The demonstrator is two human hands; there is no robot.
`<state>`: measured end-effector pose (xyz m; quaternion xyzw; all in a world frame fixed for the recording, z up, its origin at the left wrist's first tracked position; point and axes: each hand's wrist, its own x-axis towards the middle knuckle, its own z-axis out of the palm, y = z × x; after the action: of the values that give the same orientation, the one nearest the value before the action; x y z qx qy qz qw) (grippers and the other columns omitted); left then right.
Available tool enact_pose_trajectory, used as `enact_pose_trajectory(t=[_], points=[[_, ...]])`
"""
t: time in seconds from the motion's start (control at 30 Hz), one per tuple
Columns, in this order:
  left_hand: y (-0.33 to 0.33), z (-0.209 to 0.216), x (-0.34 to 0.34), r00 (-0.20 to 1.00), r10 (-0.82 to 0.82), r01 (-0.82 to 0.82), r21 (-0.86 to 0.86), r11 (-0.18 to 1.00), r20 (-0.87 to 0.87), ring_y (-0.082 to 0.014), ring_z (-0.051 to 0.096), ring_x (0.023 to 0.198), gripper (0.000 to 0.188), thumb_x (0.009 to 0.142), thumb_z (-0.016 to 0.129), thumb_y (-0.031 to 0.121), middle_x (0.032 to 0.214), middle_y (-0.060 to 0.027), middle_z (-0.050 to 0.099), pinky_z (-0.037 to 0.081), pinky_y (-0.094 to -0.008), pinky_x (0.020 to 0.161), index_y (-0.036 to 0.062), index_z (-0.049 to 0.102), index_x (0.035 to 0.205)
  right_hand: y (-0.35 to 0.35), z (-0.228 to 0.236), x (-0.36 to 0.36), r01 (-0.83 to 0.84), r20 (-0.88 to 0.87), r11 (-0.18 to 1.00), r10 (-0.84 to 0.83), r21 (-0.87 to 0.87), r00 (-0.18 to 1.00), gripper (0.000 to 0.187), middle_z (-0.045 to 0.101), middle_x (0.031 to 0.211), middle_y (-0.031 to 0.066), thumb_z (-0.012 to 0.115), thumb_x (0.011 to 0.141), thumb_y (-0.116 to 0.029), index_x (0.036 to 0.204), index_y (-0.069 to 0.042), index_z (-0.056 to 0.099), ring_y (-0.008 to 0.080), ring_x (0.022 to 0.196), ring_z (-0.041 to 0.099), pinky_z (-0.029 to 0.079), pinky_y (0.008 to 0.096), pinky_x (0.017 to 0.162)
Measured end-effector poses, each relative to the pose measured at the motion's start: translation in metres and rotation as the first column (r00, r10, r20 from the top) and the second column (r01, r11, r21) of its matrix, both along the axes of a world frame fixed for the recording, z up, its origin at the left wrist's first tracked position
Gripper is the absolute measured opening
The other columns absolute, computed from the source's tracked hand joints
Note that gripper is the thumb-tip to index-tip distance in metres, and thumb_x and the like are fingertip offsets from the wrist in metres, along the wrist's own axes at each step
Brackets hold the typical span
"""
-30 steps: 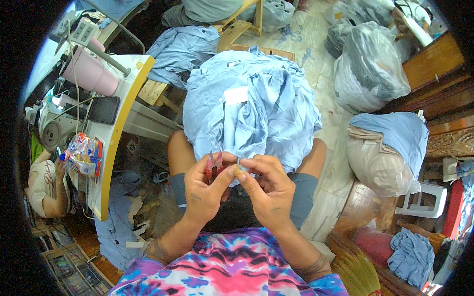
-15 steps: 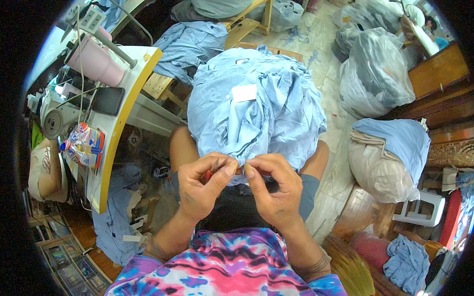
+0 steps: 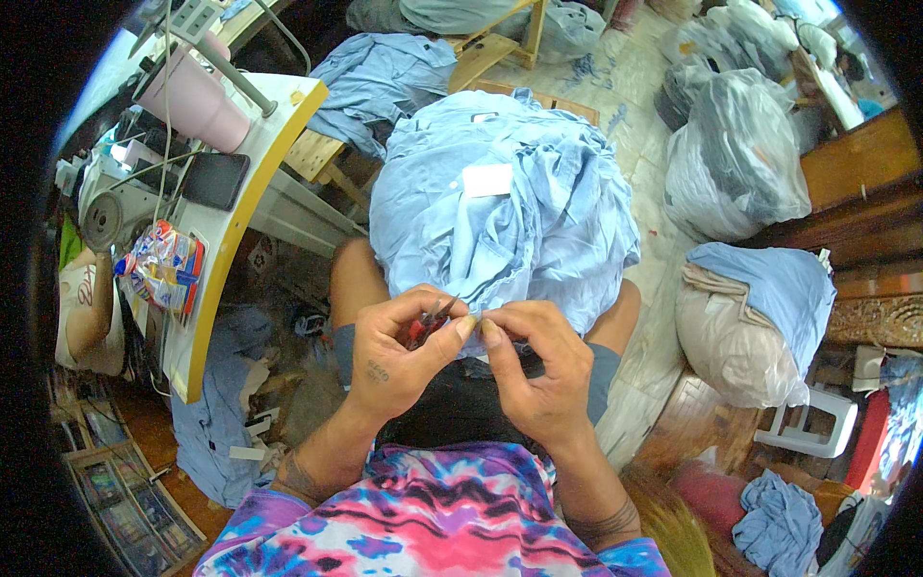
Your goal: The person uses small shears to cut and remove loose threads from light blue shirts, handling each garment to clear the collar and seams.
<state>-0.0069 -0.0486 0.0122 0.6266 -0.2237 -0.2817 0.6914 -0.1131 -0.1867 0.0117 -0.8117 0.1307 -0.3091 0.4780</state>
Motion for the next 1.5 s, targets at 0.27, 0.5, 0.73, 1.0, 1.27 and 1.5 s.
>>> enact_pose_trajectory(t=[0.27, 0.5, 0.73, 1.0, 1.27, 1.5], points=[[-0.001, -0.004, 0.004, 0.997, -0.021, 0.024, -0.034, 0.999, 0.070, -0.0051, 0.062, 0.077, 0.010, 0.094, 0.072, 0.004, 0.093, -0.0052, 0.073, 0.047, -0.0214, 0.063, -0.0034, 0.076, 0.100, -0.004, 0.006, -0.002, -0.008, -0.016, 0.999, 0.009, 0.036, 1.000, 0.012, 0.072, 0.092, 0.0124, 0.073, 0.090, -0.001, 0.102, 0.004, 0.074, 0.0179, 0.077, 0.068, 0.054, 0.0287, 0.072], [-0.002, 0.001, 0.004, 0.997, -0.054, 0.052, 0.022, 0.998, 0.058, -0.0063, 0.061, 0.079, 0.009, 0.091, 0.071, 0.000, 0.094, -0.0081, 0.073, 0.046, -0.0214, 0.068, -0.0054, 0.076, 0.097, -0.007, 0.004, 0.000, 0.029, 0.001, 0.997, -0.029, -0.077, 1.000, 0.011, 0.072, 0.087, 0.0127, 0.075, 0.086, 0.001, 0.097, 0.003, 0.073, 0.0207, 0.075, 0.069, 0.054, 0.0301, 0.069], [-0.003, -0.003, 0.003, 0.990, -0.051, 0.049, 0.021, 0.999, 0.128, -0.0064, 0.061, 0.078, 0.010, 0.090, 0.072, 0.000, 0.095, -0.0081, 0.074, 0.046, -0.0209, 0.066, -0.0050, 0.076, 0.098, -0.008, 0.000, 0.004, 0.073, 0.051, 0.966, -0.063, -0.247, 0.997, 0.011, 0.071, 0.085, 0.0132, 0.075, 0.084, 0.003, 0.094, 0.001, 0.073, 0.0236, 0.071, 0.070, 0.055, 0.0317, 0.066], [-0.006, -0.002, 0.005, 0.998, -0.014, 0.012, 0.032, 0.999, 0.068, -0.0067, 0.062, 0.078, 0.010, 0.091, 0.072, 0.000, 0.094, -0.0083, 0.074, 0.046, -0.0208, 0.066, -0.0048, 0.077, 0.098, -0.005, 0.003, 0.002, 0.047, 0.000, 0.996, -0.048, -0.071, 0.999, 0.018, 0.073, 0.089, 0.0127, 0.076, 0.082, 0.005, 0.099, 0.001, 0.074, 0.0226, 0.074, 0.072, 0.056, 0.0306, 0.069], [-0.012, -0.003, 0.003, 0.986, 0.007, -0.015, 0.050, 0.999, 0.165, -0.0061, 0.061, 0.076, 0.009, 0.089, 0.072, -0.003, 0.091, -0.0070, 0.074, 0.046, -0.0208, 0.065, -0.0038, 0.077, 0.097, -0.013, 0.003, 0.004, 0.055, 0.028, 0.979, -0.050, -0.197, 0.998, 0.017, 0.073, 0.088, 0.0126, 0.077, 0.082, 0.004, 0.099, 0.001, 0.076, 0.0209, 0.075, 0.072, 0.056, 0.0303, 0.068], [-0.010, -0.007, 0.004, 0.995, -0.003, -0.002, 0.047, 0.999, 0.102, -0.0052, 0.060, 0.076, 0.009, 0.088, 0.074, 0.000, 0.092, -0.0060, 0.073, 0.045, -0.0205, 0.064, -0.0041, 0.076, 0.096, -0.007, -0.011, -0.001, 0.053, -0.062, 0.943, -0.034, 0.330, 0.997, 0.012, 0.074, 0.090, 0.0096, 0.071, 0.093, -0.002, 0.104, 0.003, 0.074, 0.0133, 0.079, 0.071, 0.056, 0.0256, 0.068]])
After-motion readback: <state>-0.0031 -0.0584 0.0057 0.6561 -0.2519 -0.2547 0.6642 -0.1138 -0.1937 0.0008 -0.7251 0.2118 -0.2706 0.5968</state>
